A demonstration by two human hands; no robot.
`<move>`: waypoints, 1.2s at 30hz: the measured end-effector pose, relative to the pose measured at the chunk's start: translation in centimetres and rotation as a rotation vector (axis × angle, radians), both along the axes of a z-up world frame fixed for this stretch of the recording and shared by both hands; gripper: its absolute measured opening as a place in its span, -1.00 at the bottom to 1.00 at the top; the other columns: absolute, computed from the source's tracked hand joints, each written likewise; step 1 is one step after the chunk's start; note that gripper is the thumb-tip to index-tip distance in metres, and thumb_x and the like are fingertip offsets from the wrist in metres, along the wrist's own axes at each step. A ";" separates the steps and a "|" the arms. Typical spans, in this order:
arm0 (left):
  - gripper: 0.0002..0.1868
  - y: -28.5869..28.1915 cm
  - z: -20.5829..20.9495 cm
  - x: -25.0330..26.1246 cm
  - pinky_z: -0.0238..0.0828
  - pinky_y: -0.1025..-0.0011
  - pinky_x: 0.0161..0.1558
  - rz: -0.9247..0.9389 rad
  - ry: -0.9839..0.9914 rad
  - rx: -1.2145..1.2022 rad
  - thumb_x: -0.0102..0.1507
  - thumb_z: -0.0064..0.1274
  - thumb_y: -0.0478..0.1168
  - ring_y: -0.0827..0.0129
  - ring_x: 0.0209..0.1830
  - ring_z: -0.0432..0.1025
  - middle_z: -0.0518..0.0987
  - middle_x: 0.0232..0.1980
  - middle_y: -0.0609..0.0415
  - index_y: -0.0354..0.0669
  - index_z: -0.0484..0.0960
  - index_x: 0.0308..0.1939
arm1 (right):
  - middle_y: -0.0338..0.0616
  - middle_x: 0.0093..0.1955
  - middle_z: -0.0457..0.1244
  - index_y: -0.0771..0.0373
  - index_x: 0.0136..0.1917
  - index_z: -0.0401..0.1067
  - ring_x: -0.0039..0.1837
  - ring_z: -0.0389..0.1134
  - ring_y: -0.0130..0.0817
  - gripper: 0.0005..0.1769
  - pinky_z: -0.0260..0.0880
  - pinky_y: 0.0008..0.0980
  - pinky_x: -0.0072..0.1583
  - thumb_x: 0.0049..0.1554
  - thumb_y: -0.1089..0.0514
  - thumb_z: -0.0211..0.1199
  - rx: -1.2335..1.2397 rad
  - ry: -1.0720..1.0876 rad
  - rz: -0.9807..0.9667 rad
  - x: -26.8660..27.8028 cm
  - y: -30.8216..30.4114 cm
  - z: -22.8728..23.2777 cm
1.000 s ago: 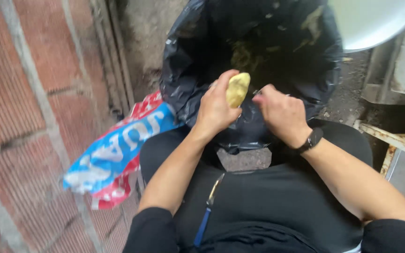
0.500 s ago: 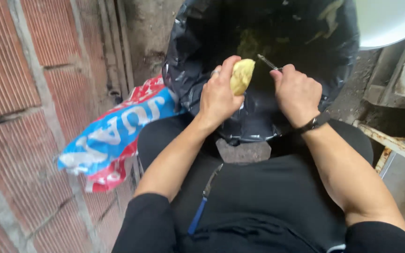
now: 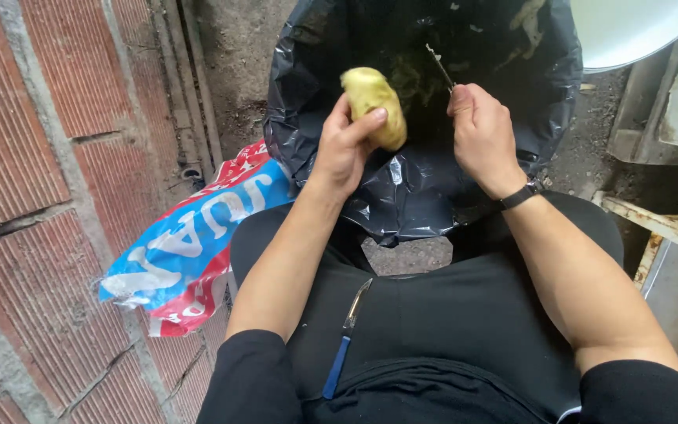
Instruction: Peeling a potato over a trash bag using a small knife
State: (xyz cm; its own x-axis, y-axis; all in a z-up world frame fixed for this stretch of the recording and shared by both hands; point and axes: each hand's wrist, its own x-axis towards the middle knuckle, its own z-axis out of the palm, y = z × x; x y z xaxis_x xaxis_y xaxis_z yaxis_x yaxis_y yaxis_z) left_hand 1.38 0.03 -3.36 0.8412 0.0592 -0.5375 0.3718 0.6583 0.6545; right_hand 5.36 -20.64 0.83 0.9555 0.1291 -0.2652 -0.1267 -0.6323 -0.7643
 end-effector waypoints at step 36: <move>0.07 0.0 4.1 0.0 0.76 0.28 -0.37 -0.085 -0.316 -0.028 0.02 0.39 -0.64 0.16 -0.35 0.64 0.62 -0.16 -0.09 -0.06 0.22 0.53 | -0.07 -0.18 0.20 0.21 0.10 0.44 -0.09 0.28 0.03 -0.40 0.29 -0.07 0.01 0.36 -0.34 -0.10 -0.008 -0.476 0.565 0.7 0.0 3.0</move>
State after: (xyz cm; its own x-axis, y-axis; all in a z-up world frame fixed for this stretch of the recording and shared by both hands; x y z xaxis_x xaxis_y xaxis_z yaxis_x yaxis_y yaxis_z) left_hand 1.37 0.02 0.73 0.9681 -0.0292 -0.2490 0.2070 0.6535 0.7281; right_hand 6.06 -20.65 3.85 0.7559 0.6353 0.1580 0.5638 -0.5089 -0.6505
